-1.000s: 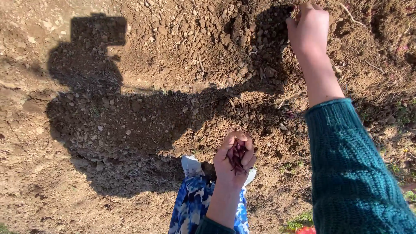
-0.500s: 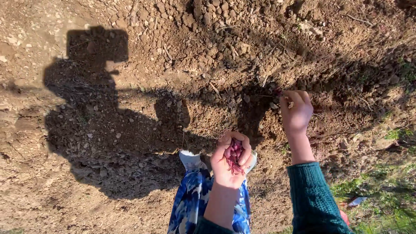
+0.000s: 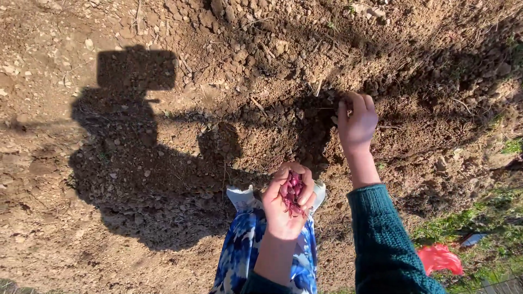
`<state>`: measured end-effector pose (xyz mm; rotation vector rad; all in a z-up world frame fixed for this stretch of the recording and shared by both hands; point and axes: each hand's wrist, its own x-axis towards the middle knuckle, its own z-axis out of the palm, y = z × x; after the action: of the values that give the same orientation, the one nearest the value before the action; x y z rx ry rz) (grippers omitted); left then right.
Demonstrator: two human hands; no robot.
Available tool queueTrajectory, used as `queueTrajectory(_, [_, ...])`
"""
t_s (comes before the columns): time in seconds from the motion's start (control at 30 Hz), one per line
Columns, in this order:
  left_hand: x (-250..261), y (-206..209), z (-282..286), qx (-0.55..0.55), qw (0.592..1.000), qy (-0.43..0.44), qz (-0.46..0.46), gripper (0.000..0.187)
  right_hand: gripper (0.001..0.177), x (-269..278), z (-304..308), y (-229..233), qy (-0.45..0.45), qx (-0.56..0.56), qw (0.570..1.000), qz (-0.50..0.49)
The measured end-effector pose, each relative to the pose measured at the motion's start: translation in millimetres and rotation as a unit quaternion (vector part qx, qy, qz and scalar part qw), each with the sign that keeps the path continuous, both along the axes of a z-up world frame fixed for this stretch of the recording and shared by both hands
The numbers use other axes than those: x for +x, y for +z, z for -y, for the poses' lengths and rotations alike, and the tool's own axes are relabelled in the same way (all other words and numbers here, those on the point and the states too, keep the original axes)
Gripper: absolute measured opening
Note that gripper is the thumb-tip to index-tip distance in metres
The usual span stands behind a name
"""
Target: The person holds a handful of small red bulbs in their left hand while using their right hand to place them one at a time into a shallow trench in the soil.
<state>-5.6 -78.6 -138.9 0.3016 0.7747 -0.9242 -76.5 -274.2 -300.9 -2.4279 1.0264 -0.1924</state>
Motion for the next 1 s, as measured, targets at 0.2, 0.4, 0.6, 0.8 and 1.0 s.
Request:
queueTrajectory(0.2, [-8, -2, 2, 0.002, 1.000, 0.002, 0.004, 0.028, 0.008, 28, 28, 10, -0.115, 0.116, 0.978, 0.129])
queueTrajectory(0.4, [-11, 1, 6, 0.016, 1.000, -0.002, -0.006, 0.026, 0.006, 42, 26, -8, -0.032, 0.011, 0.996, 0.079])
queueTrajectory(0.6, [-17, -5, 7, 0.010, 1.000, 0.012, -0.003, 0.027, 0.005, 30, 21, -39, -0.025, -0.078, 0.996, 0.017])
queueTrajectory(0.8, [-21, -20, 6, -0.025, 0.999, 0.014, 0.019, 0.029, 0.014, 26, 21, -69, -0.056, -0.110, 0.991, -0.059])
queueTrajectory(1.0, [-18, -17, 7, -0.027, 0.999, 0.011, 0.034, 0.030, 0.020, 36, 20, -77, -0.100, -0.130, 0.981, -0.106])
